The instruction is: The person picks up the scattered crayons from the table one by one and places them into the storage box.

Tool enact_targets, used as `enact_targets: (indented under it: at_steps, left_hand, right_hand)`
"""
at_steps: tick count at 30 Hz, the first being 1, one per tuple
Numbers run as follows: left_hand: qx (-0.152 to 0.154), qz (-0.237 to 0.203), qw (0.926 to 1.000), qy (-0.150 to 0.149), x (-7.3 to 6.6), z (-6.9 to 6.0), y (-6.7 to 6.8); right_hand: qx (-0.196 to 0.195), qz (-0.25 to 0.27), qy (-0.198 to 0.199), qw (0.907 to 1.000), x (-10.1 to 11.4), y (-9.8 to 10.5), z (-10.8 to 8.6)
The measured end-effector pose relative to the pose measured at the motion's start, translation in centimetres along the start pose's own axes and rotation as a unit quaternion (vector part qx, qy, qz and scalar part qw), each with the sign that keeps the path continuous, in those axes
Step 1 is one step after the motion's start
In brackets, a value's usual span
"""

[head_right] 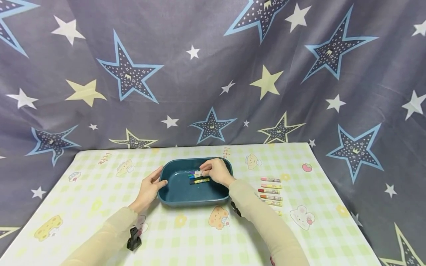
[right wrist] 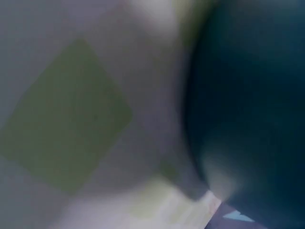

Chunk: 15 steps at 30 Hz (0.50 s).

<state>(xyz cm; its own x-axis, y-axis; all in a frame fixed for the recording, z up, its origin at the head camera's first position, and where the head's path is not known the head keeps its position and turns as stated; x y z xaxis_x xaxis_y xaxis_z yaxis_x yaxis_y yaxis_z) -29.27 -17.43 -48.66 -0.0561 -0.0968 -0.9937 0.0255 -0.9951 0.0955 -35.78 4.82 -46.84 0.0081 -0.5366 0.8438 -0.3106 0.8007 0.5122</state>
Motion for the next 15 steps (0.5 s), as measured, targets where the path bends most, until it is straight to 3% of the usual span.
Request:
enact_targets:
  at_steps: [8,15]
  left_hand:
    - [0.0,0.006,0.9999,-0.013,1.8,0.6,0.3]
    - [-0.011,0.015,0.9997,-0.014,2.3,0.5,0.5]
  right_hand:
    - [-0.018,-0.041,-0.019,0.9988,-0.8,-0.9,0.8]
    - [0.01,-0.069,-0.009,0.9975,-0.7,-1.6,0.5]
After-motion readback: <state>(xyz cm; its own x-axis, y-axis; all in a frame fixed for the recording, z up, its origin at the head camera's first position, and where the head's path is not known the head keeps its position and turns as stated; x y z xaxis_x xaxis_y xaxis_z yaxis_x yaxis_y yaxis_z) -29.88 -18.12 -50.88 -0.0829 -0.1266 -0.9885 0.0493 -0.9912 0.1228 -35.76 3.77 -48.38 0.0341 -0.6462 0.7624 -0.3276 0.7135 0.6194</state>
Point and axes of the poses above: each hand's wrist, its own z-axis towards the middle knuckle, its own y-axis out of the back of the hand, x = y × z, the point moved 9 cm from there along z, towards the middle knuckle, and after that the axes turned 13 degrees about -y, right-handed, at the moved point
